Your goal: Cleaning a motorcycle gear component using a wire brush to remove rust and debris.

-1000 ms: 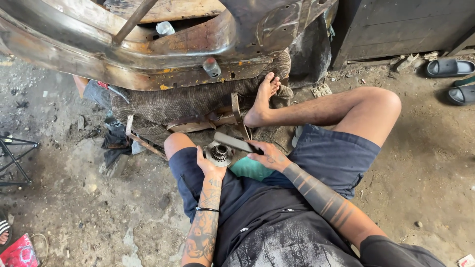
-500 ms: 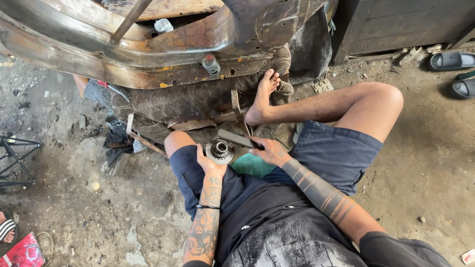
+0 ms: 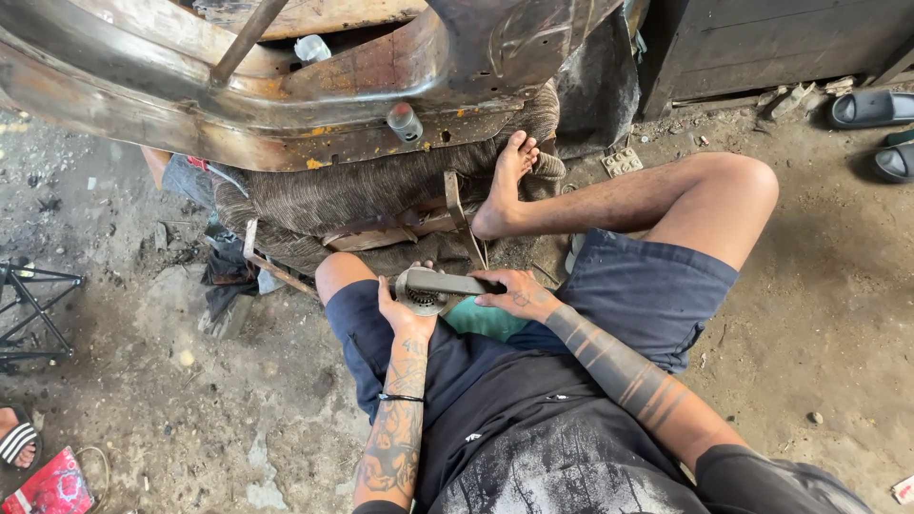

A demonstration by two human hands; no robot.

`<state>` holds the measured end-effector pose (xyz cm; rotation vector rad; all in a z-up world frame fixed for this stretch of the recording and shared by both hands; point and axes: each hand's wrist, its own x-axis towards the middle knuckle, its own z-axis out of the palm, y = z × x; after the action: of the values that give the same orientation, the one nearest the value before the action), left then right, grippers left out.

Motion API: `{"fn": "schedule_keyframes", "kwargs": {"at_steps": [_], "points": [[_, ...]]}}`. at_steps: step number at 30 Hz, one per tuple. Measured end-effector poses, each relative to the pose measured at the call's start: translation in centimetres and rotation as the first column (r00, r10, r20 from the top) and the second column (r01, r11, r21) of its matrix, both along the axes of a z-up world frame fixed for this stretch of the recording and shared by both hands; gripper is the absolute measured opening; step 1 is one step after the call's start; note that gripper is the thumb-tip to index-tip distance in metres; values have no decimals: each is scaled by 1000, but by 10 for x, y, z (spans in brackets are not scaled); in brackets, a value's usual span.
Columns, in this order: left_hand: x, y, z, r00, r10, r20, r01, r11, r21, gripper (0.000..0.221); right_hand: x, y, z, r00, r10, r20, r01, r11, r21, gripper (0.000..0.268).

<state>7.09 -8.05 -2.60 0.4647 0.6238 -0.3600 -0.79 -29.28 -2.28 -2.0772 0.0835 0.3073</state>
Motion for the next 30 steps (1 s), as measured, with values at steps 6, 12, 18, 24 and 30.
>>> {"fn": "schedule_keyframes", "kwargs": {"at_steps": [6,12,18,24,30], "points": [[-11,-7,16,999,44,3,-44,999,6,82,0,-8,5,990,-138,14,137,987,83,60],[-13,-3,7,998,65,28,-65,998,21,80,0,-6,-9,994,-63,87,73,990,-122,58],[-12,-3,24,997,-24,72,25,999,-20,73,-5,1,5,988,42,149,-32,997,-66,58],[-8,-3,14,998,-26,57,26,1000,-6,71,-4,-8,-4,983,26,184,-2,992,-126,60],[-6,0,-6,998,65,-19,-65,998,4,74,6,-13,-36,992,-47,119,68,982,-174,63]]}}
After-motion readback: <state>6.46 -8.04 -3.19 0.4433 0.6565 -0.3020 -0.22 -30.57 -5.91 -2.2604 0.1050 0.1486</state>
